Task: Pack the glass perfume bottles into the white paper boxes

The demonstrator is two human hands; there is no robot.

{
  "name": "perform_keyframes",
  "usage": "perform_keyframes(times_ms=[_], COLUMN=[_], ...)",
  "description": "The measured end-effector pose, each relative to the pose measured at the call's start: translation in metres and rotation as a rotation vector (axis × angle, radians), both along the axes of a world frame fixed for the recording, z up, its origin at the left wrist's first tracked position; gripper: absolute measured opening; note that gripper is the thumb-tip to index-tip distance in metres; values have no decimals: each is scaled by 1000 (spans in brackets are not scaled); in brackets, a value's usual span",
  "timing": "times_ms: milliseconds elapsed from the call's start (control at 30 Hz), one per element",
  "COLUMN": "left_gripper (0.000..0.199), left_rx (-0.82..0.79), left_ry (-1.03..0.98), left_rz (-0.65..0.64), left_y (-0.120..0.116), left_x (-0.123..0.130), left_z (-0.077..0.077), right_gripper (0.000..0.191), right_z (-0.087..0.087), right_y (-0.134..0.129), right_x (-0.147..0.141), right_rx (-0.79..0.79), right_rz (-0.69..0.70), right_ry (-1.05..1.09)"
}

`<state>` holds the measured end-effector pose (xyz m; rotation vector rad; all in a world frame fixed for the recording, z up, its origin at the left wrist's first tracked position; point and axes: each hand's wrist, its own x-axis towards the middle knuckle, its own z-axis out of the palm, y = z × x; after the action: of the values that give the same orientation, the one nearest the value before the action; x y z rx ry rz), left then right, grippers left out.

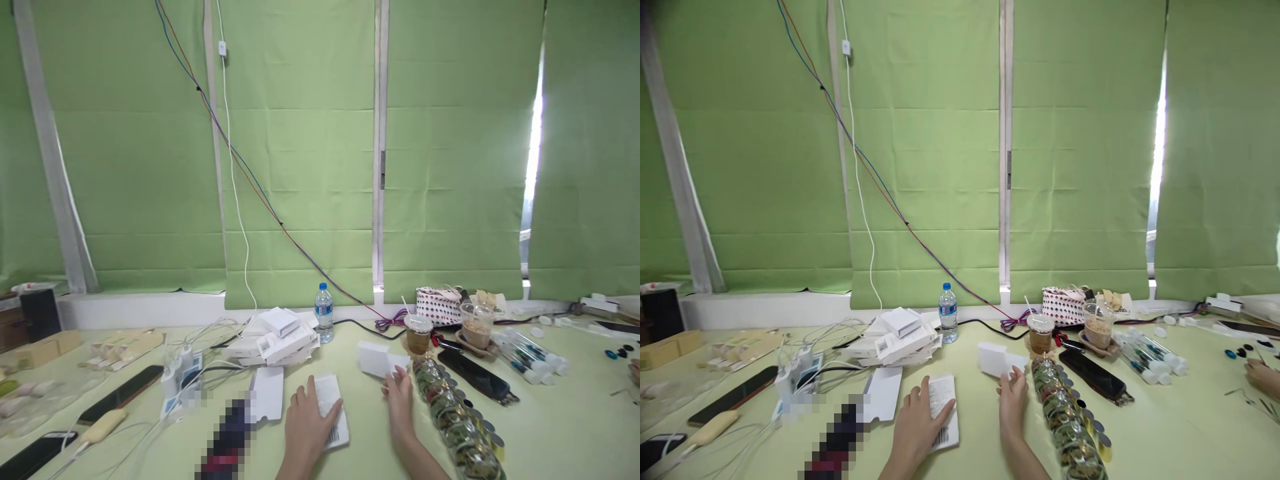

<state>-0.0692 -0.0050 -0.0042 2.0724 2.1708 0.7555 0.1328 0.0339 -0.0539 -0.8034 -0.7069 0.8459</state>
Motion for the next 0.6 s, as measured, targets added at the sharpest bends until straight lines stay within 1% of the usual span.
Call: perform_keyframes(times_ms=[67, 133, 167, 233, 367, 433, 500, 533, 600], left_gripper=[84, 89, 92, 96, 90, 89, 89, 86, 71], left_rx=[-51, -76, -86, -109, -188, -198, -192, -199, -240], left_ry=[29, 46, 51, 59, 27, -84, -308, -422, -592], left_rz=[23, 35, 37, 42, 12, -22, -65, -87, -143], left_y=[-2, -1, 0, 4, 16, 22, 26, 28, 29], left_x=[6, 11, 14, 18, 21, 17, 9, 5, -3], left_z=[1, 1, 2, 4, 18, 26, 32, 33, 34], right_gripper=[34, 35, 34, 30, 29, 31, 31, 31, 31], right_z=[4, 11, 13, 16, 14, 12, 10, 10, 8], right_y=[-6, -14, -18, -25, -29, -27, -23, -21, -16], right_x=[-7, -16, -21, -29, -38, -38, -35, -33, -28], right_rx=[-46, -43, -22, 22, 28, 9, -20, -34, -59], right_rz=[-123, -173, -158, -80, 53, 72, 55, 37, -9], right_ry=[-57, -167, -226, -317, -422, -428, -421, -415, -400])
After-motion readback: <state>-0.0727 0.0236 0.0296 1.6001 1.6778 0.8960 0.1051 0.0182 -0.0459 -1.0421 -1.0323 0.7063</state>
